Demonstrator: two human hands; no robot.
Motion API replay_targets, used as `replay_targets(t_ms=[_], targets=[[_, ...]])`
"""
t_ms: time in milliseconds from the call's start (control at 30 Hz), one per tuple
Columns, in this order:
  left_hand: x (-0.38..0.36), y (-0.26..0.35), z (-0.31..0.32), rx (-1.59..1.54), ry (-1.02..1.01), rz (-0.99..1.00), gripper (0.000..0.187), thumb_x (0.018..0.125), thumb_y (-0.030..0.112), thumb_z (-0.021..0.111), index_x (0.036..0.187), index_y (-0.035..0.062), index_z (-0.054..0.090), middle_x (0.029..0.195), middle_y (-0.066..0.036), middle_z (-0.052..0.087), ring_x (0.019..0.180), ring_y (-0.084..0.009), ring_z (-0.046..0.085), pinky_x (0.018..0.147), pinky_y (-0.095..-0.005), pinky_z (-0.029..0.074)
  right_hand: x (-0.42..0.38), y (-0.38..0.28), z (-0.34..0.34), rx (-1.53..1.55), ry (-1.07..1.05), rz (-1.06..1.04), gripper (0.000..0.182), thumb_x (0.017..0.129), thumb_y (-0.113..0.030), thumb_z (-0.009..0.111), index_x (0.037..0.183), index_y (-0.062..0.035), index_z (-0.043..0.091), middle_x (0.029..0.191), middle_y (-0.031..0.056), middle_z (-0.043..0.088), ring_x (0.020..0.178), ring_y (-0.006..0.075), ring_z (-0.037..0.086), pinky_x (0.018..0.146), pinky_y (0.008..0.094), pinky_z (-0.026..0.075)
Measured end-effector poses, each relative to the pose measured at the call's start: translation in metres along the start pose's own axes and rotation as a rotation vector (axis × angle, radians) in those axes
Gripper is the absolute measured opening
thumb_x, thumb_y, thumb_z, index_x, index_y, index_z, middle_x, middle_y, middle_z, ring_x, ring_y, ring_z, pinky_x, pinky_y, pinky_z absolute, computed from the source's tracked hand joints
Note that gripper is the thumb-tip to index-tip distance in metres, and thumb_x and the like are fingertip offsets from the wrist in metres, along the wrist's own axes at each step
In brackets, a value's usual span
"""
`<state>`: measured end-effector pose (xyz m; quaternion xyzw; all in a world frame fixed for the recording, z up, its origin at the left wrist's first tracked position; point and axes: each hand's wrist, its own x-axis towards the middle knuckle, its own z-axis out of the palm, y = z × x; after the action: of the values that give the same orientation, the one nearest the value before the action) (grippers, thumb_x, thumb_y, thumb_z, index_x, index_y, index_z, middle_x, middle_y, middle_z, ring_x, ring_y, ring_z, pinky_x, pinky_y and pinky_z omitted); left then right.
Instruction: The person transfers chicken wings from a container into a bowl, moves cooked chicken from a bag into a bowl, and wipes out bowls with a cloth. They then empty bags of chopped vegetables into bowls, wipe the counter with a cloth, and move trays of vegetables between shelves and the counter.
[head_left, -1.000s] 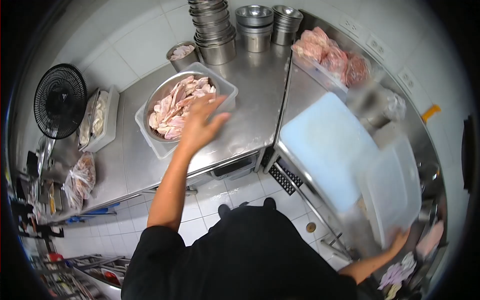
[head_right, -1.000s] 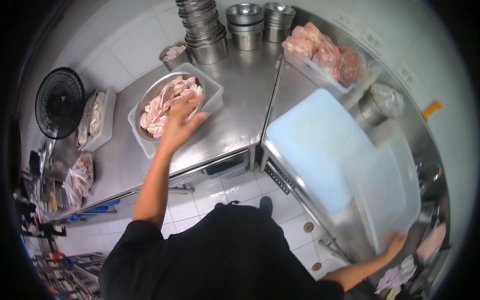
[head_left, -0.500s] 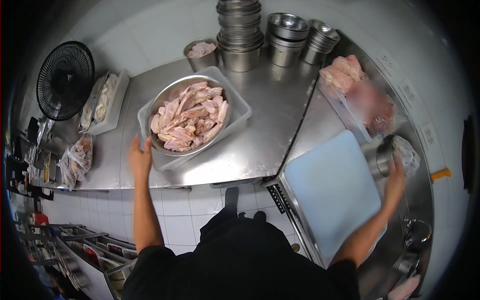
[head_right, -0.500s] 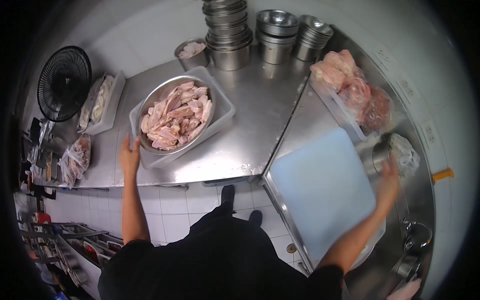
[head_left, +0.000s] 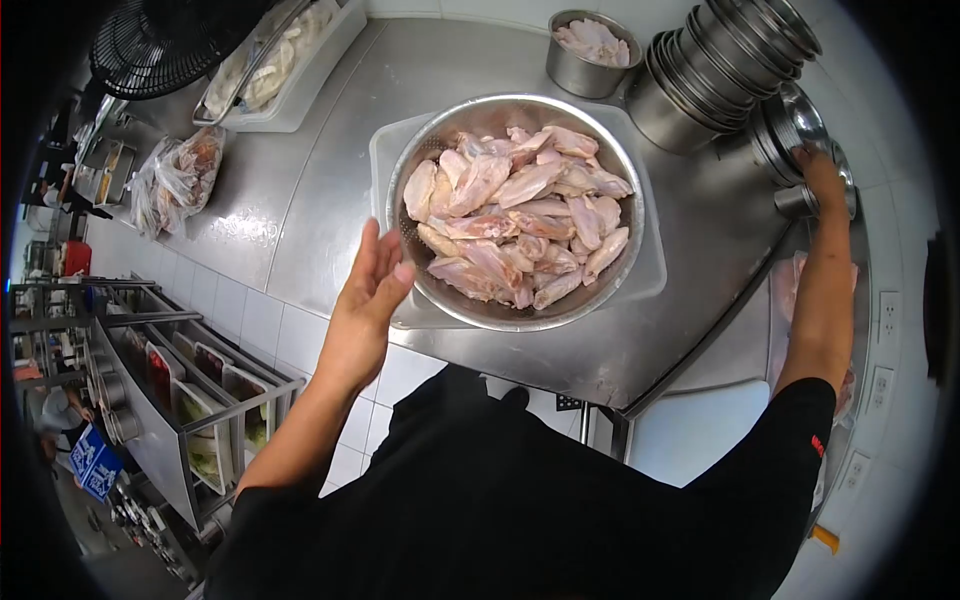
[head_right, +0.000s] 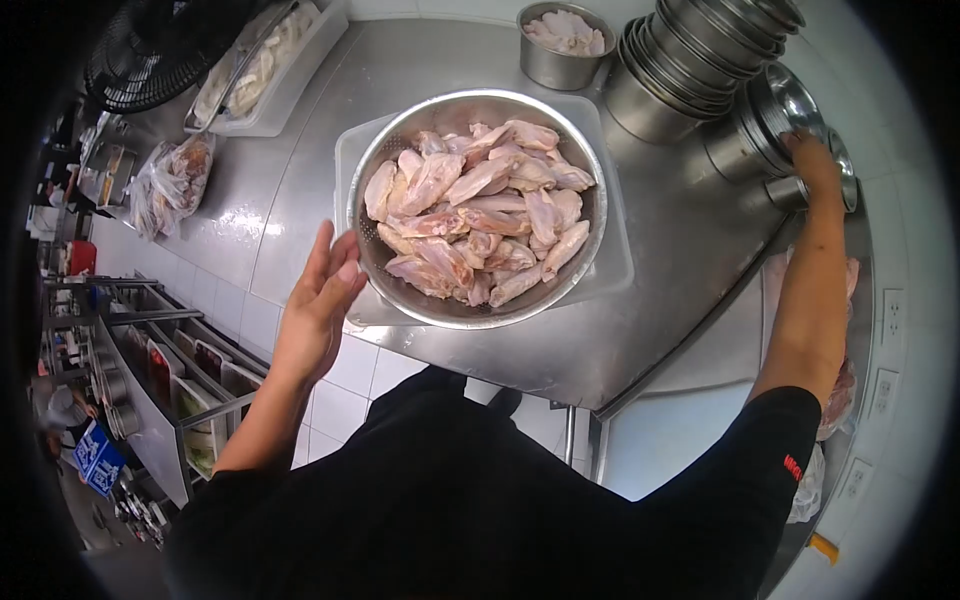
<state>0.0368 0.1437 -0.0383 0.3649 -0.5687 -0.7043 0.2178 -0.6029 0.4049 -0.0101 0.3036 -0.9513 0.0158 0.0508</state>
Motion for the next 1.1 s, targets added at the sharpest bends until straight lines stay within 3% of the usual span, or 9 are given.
replay_targets(t_ms=[233,333,433,467,533,700,767,933,1100], targets=[[-0.024,-0.004,-0.005,-0.288,0.015,-0.355,0.069,0.092,0.022,0.057,0.145,-0.0017,0.02,0.141,-0.014,0.039,0.124,-0.0235,0.044,0.105,-0.0349,0.035,0.023,0.021,-0.029,-0.052,-0.132,-0.106,0.051,0.091,-0.037,0.053,0.128,-0.0007,0.053,0.121,0.0206,0.059,0.116,0.0325,0.055,0.098,0.0373,0.04],[0.007,-0.006,0.004,-0.394,-0.128,-0.345,0.051,0.091,0.015,0.054,0.135,-0.004,0.036,0.121,-0.013,0.055,0.108,-0.0222,0.054,0.1,-0.0377,0.043,-0.005,-0.008,-0.055,0.361,-0.089,0.172,0.05,0.092,-0.036,0.052,0.126,0.0002,0.055,0.119,0.0211,0.06,0.115,0.0313,0.056,0.097,0.0358,0.041],[0.033,-0.016,0.007,-0.316,-0.03,-0.446,0.035,0.088,0.004,0.048,0.122,-0.0031,0.043,0.117,-0.018,0.053,0.1,-0.0247,0.059,0.086,-0.0448,0.054,0.013,0.04,-0.051,0.214,0.08,-0.13,0.051,0.092,-0.039,0.053,0.125,-0.0002,0.055,0.119,0.0212,0.061,0.114,0.0302,0.056,0.095,0.0339,0.042],[0.035,-0.016,0.009,-0.246,-0.017,-0.456,0.034,0.087,0.003,0.048,0.12,-0.0029,0.044,0.118,-0.018,0.053,0.097,-0.0245,0.061,0.083,-0.0448,0.056,0.007,0.049,-0.055,0.29,0.201,-0.064,0.051,0.091,-0.039,0.055,0.124,-0.0001,0.056,0.116,0.0198,0.062,0.112,0.0282,0.057,0.094,0.0327,0.042],[0.038,-0.017,0.009,-0.239,-0.038,-0.49,0.034,0.085,0.002,0.048,0.118,-0.0032,0.045,0.119,-0.02,0.052,0.094,-0.025,0.062,0.078,-0.044,0.059,-0.046,0.025,-0.09,0.419,0.426,0.075,0.051,0.09,-0.04,0.058,0.122,0.0,0.057,0.111,0.0171,0.064,0.106,0.0241,0.06,0.091,0.0301,0.043],[0.056,-0.034,0.004,-0.325,-0.166,-0.573,0.035,0.08,0.0,0.046,0.114,-0.0054,0.047,0.116,-0.021,0.053,0.097,-0.0311,0.062,0.083,-0.0472,0.057,-0.212,-0.008,-0.117,0.583,0.395,-0.094,0.037,0.09,-0.034,0.062,0.103,0.0011,0.063,0.091,0.0036,0.063,0.086,0.0114,0.055,0.08,0.0251,0.043],[0.067,-0.049,-0.001,-0.421,-0.185,-0.566,0.037,0.075,-0.001,0.044,0.112,-0.0083,0.046,0.114,-0.023,0.054,0.098,-0.0356,0.06,0.089,-0.054,0.053,-0.269,-0.035,-0.111,0.623,0.37,-0.044,0.028,0.088,-0.025,0.066,0.095,0.0012,0.064,0.088,0.0029,0.063,0.083,0.0127,0.055,0.077,0.0259,0.043],[0.065,-0.058,-0.006,-0.422,-0.202,-0.42,0.046,0.072,0.0,0.042,0.116,-0.0099,0.04,0.113,-0.023,0.053,0.099,-0.0351,0.061,0.085,-0.0527,0.055,-0.358,-0.084,-0.072,0.406,0.423,-0.214,0.018,0.078,-0.01,0.07,0.09,0.0018,0.064,0.084,0.0085,0.062,0.082,0.0214,0.057,0.077,0.0295,0.044],[0.054,0.011,-0.01,-0.478,-0.411,-0.362,0.053,0.074,0.004,0.043,0.125,-0.0088,0.038,0.118,-0.023,0.053,0.101,-0.0381,0.061,0.082,-0.0514,0.057,-0.363,-0.162,-0.057,0.336,0.379,-0.467,0.015,0.072,-0.005,0.07,0.086,-0.0011,0.065,0.082,0.0093,0.06,0.087,0.0282,0.057,0.079,0.0371,0.045]])
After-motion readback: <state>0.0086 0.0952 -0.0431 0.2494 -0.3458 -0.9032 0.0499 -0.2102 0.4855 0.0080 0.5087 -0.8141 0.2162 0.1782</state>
